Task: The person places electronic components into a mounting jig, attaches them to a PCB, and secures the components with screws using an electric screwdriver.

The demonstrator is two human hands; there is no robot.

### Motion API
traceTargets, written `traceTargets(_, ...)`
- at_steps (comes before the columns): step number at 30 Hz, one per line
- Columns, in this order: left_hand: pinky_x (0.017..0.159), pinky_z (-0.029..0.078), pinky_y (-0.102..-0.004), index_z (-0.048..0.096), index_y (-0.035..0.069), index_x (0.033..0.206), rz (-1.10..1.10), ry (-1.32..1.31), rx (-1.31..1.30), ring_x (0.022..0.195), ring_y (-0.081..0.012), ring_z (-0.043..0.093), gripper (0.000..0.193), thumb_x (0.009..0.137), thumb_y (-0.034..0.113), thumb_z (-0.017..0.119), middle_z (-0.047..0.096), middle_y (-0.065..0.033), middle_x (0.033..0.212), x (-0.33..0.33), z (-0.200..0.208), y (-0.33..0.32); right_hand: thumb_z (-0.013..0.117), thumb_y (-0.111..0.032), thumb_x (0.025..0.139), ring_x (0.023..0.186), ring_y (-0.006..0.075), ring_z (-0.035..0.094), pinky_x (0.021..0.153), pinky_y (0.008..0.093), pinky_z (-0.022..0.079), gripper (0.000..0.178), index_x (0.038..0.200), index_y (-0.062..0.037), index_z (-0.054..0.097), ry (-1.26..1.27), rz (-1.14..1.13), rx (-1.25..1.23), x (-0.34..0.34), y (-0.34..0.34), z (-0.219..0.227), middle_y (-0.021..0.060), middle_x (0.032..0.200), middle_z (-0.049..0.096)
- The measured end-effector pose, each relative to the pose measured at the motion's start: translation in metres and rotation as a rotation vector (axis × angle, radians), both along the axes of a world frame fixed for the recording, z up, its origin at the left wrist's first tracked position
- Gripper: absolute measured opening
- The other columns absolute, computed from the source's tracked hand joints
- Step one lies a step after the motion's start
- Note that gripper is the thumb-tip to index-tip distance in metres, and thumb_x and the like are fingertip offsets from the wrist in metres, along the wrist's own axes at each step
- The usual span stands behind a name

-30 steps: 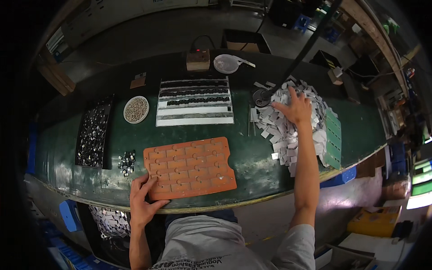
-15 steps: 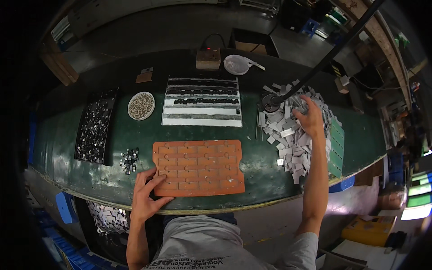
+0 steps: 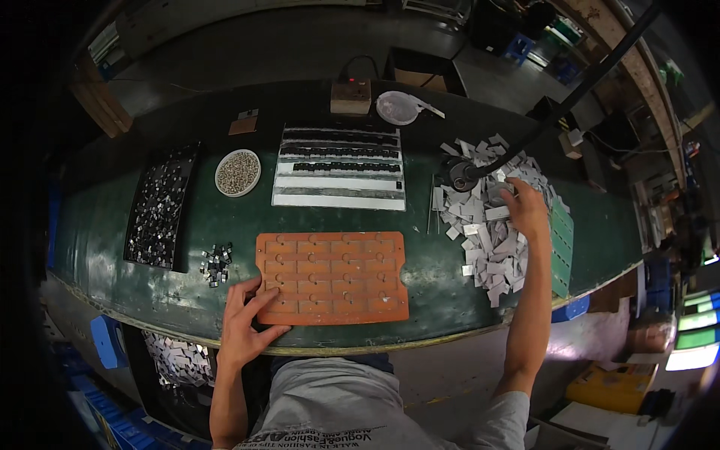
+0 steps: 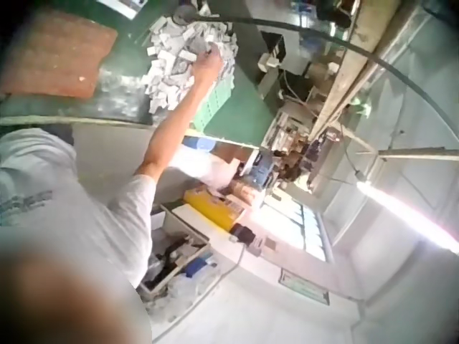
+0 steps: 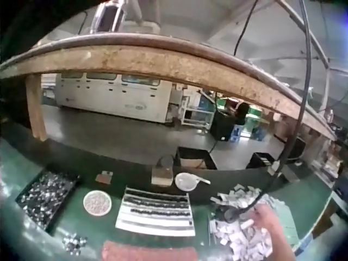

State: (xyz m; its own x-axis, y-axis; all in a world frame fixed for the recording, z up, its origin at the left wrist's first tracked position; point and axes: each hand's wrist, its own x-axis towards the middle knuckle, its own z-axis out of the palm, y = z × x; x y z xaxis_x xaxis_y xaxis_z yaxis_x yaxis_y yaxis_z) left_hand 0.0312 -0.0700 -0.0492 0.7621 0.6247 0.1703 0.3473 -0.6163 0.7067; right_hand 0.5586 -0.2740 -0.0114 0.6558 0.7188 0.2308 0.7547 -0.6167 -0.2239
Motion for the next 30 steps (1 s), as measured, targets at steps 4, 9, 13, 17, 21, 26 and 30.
traceTargets(4,0.092,0.053,-0.0438,0.07,0.009,0.125,-0.026,-0.015,0.015,0.113,-0.0357,0.055,0.07,0.059,0.014,0.095,0.056,-0.0164,0.132,-0.001,0.002,0.002,0.072,-0.018,0.091,0.072,0.0263,0.063,0.069,0.0365,0.05,0.032,0.121,-0.0068,0.07,0.065,-0.023,0.121,-0.01,-0.007,0.015,0.0155,0.085,0.069)
traceTargets(9,0.091,0.053,-0.0442,0.07,0.009,0.125,-0.042,-0.017,-0.001,0.113,-0.036,0.055,0.069,0.06,0.015,0.094,0.056,-0.0162,0.131,-0.002,0.004,0.004,0.071,-0.016,0.093,0.068,0.0185,0.055,0.065,0.0311,0.046,0.03,0.121,-0.004,0.069,0.1,-0.006,0.407,-0.019,-0.009,0.016,0.0131,0.08,0.064)
traceTargets(13,0.092,0.053,-0.0441,0.069,0.01,0.126,-0.05,-0.006,-0.006,0.115,-0.0366,0.055,0.069,0.062,0.015,0.094,0.056,-0.0161,0.131,-0.002,0.004,0.005,0.07,-0.018,0.095,0.069,0.0196,0.056,0.065,0.0314,0.046,0.03,0.119,-0.0005,0.068,0.026,0.017,0.314,-0.024,-0.012,0.014,0.0122,0.08,0.064)
traceTargets(17,0.093,0.052,-0.0448,0.068,0.01,0.127,-0.072,-0.002,0.002,0.117,-0.0375,0.055,0.069,0.064,0.017,0.093,0.056,-0.0168,0.133,-0.003,0.003,0.005,0.07,-0.02,0.096,0.069,0.018,0.055,0.065,0.0311,0.045,0.031,0.119,0.001,0.066,0.046,-0.004,0.279,-0.026,-0.017,0.014,0.0104,0.079,0.063)
traceTargets(21,0.095,0.051,-0.0449,0.068,0.01,0.128,-0.078,-0.006,-0.003,0.117,-0.0372,0.056,0.068,0.066,0.02,0.092,0.056,-0.0164,0.134,-0.006,0.005,0.006,0.069,-0.019,0.097,0.07,0.0146,0.054,0.064,0.0302,0.044,0.03,0.119,0.0011,0.065,0.057,-0.041,0.386,-0.033,-0.018,0.013,0.0081,0.078,0.061)
traceTargets(26,0.098,0.05,-0.0438,0.068,0.006,0.127,-0.048,-0.014,-0.007,0.12,-0.0353,0.056,0.064,0.069,0.023,0.09,0.059,-0.014,0.134,-0.01,0.017,0.013,0.067,-0.018,0.099,0.073,0.0108,0.052,0.066,0.0274,0.044,0.028,0.119,0.0014,0.066,0.271,0.001,0.549,-0.038,-0.015,-0.003,0.005,0.08,0.062)
traceTargets(30,0.099,0.049,-0.0431,0.068,0.006,0.126,-0.021,-0.013,0.011,0.121,-0.0348,0.056,0.061,0.071,0.022,0.089,0.06,-0.0131,0.133,-0.007,0.021,0.017,0.065,-0.017,0.1,0.068,0.0081,0.046,0.061,0.0253,0.039,0.027,0.119,0.0026,0.065,0.286,0.018,0.546,-0.061,-0.006,-0.02,-0.0008,0.076,0.055)
